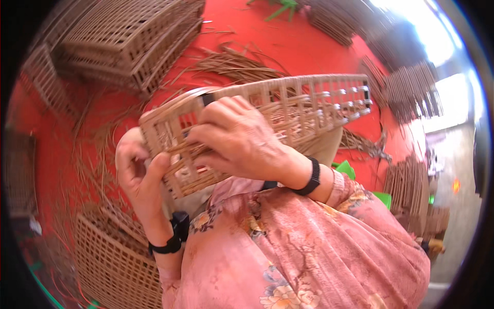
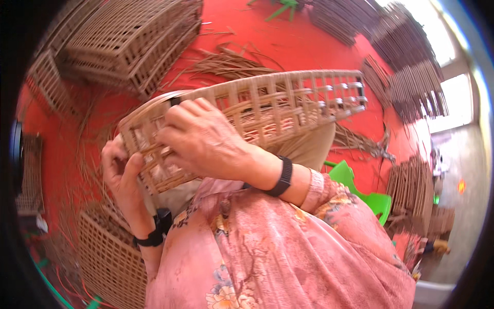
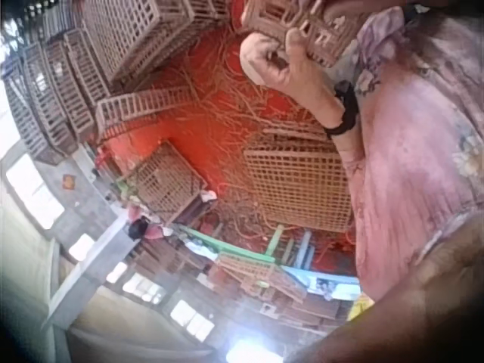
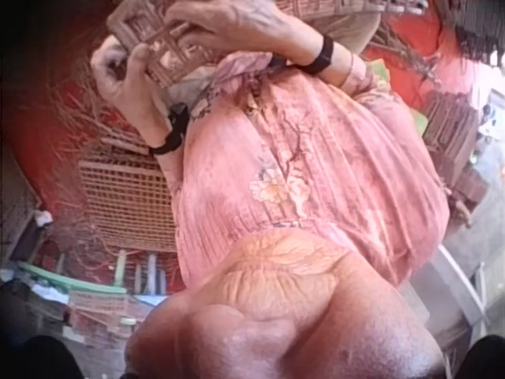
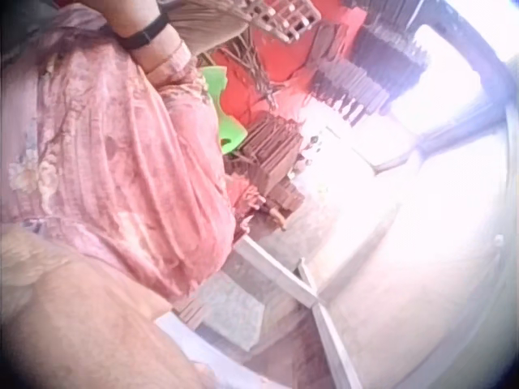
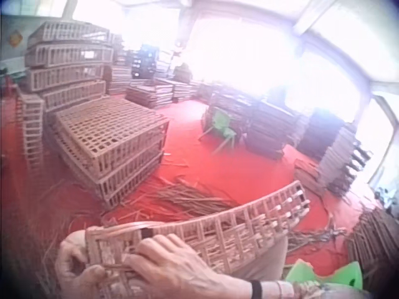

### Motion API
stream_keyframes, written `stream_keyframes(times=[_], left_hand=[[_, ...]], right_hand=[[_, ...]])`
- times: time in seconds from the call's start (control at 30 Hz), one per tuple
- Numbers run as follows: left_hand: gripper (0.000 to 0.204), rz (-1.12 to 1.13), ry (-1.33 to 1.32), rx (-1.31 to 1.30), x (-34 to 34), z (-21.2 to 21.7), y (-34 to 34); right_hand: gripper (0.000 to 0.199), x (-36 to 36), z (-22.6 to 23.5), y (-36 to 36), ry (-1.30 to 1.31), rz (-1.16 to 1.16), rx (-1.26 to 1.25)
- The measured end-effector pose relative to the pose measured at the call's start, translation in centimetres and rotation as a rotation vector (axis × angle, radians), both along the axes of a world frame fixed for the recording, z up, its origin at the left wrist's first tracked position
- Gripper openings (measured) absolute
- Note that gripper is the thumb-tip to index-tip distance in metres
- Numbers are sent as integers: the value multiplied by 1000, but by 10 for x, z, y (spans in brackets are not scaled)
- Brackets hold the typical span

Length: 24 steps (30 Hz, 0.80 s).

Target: The recorder is hand-weaving a long bamboo or wood structure using thin strips.

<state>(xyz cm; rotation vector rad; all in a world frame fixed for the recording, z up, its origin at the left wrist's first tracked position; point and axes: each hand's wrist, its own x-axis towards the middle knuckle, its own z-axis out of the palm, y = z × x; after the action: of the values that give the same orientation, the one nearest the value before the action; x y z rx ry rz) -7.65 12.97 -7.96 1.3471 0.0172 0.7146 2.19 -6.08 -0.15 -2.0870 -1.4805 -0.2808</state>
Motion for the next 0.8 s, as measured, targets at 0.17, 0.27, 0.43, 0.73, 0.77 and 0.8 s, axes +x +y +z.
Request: stream_keyframes(times=[0.17,0.27,0.43,0.73,0.77,0.8], left_hand=[[27,35,44,9,-7,6,0],[25,197,71,250,-7,17,-9],[19,436,195,849,-9,45,-37],[18,548,42,1098,-5,51,-59],[16,469,51,954,-10,46,-58],[17,492,85,894,-16,39,-59]], right_hand=[[46,3,-6,-41,-84,-17,91],[52,16,-5,-88,-218,-324,69],[55,24,-11,-129,-245,-372,-32],[56,41,-24,-212,-262,-625,122],[55,40,-24,-218,-273,-608,77],[54,38,-24,-221,-320,-568,80]])
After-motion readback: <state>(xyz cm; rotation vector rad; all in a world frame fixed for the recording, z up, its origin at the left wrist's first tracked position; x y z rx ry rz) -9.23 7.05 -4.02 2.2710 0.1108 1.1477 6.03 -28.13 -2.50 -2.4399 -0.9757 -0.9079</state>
